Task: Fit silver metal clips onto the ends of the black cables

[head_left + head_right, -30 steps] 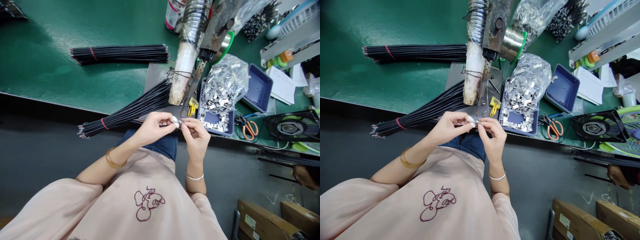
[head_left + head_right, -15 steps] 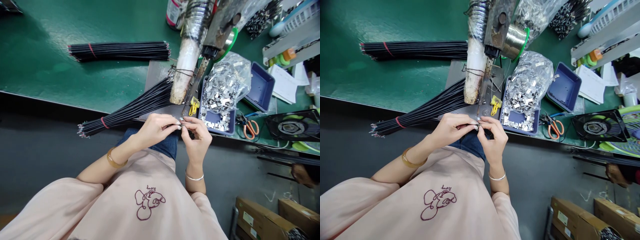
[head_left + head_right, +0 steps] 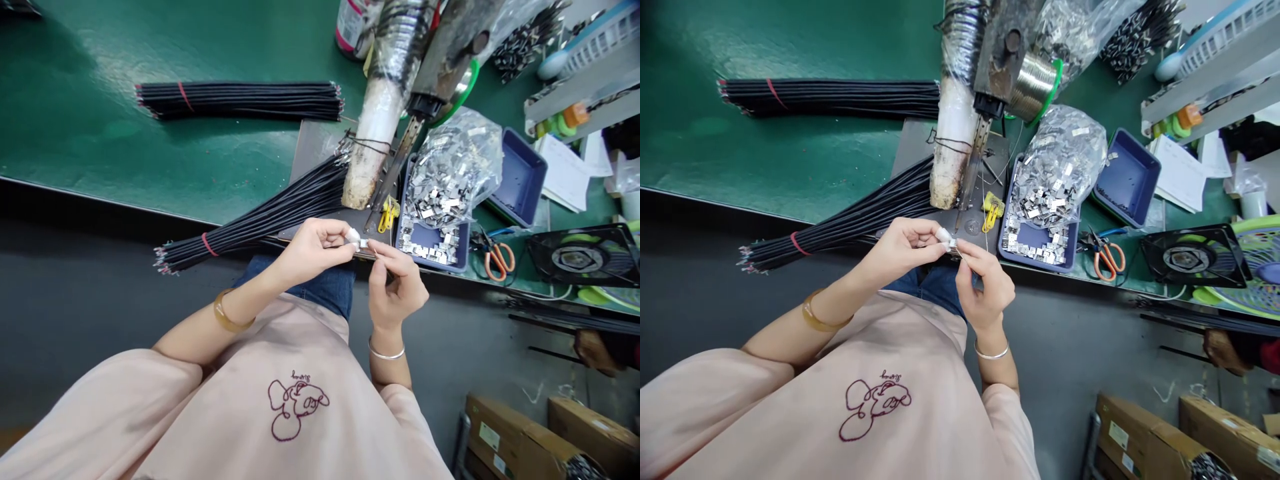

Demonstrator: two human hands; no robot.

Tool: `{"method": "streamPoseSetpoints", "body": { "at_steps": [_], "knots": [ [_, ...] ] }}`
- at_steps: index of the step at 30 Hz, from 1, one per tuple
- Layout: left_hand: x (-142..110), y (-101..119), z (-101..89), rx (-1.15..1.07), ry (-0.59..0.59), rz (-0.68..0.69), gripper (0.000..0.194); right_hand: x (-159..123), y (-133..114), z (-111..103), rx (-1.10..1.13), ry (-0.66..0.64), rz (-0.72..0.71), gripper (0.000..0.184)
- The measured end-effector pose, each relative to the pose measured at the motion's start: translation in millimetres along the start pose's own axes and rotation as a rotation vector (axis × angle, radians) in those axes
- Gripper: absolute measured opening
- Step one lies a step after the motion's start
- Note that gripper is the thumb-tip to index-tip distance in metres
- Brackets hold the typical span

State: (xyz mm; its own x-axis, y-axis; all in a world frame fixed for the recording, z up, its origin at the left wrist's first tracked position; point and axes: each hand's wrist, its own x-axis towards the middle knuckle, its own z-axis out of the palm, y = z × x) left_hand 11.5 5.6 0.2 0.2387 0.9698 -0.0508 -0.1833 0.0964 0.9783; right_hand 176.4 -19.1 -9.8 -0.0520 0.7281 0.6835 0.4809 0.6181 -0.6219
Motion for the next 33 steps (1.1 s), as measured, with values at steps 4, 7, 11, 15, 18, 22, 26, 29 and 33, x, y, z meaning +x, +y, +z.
{"method": "streamPoseSetpoints", "body": {
  "at_steps": [4, 7, 11, 15, 18, 22, 26, 29, 33],
  "knots": [
    [0.5, 0.2, -0.5, -0.006, 0.029, -0.024, 0.014, 0.0, 6.0, 0.7, 0.062, 0.060, 0.151, 0.012],
    [0.6, 0.5, -1.8, 0.014, 0.039, -0.031, 0.017, 2.4, 8.5, -1.3, 0.041, 0.007, 0.163, 0.010],
    [1.9, 1.0, -2.0, 0.012, 0.057, -0.030, 0.019, 5.6, 9.0, -4.0, -0.009, -0.072, 0.039, 0.012],
    [3.7, 1.5, 0.0, -0.011, 0.075, -0.047, 0.017, 6.4, 11.2, -3.5, -0.034, -0.087, -0.033, 0.016],
    [5.0, 1.7, 1.9, -0.032, 0.095, -0.051, 0.014, 6.0, 12.5, -1.0, -0.075, -0.078, -0.067, 0.016],
    [6.5, 0.7, 5.3, -0.047, 0.134, -0.041, 0.010, 6.2, 9.4, 4.1, -0.223, -0.033, -0.114, 0.018],
    [7.6, -2.8, 9.0, 0.005, 0.194, -0.009, 0.007, 7.4, 5.5, 7.9, -0.313, -0.024, -0.122, 0.017],
    [8.4, -6.5, 10.6, 0.048, 0.224, 0.007, 0.008, 8.5, 6.2, 8.7, -0.297, -0.033, -0.093, 0.015],
    [8.9, -9.1, 11.2, 0.102, 0.236, 0.045, 0.010, 11.0, 8.7, 8.7, -0.261, -0.057, -0.073, 0.011]
  ]
}}
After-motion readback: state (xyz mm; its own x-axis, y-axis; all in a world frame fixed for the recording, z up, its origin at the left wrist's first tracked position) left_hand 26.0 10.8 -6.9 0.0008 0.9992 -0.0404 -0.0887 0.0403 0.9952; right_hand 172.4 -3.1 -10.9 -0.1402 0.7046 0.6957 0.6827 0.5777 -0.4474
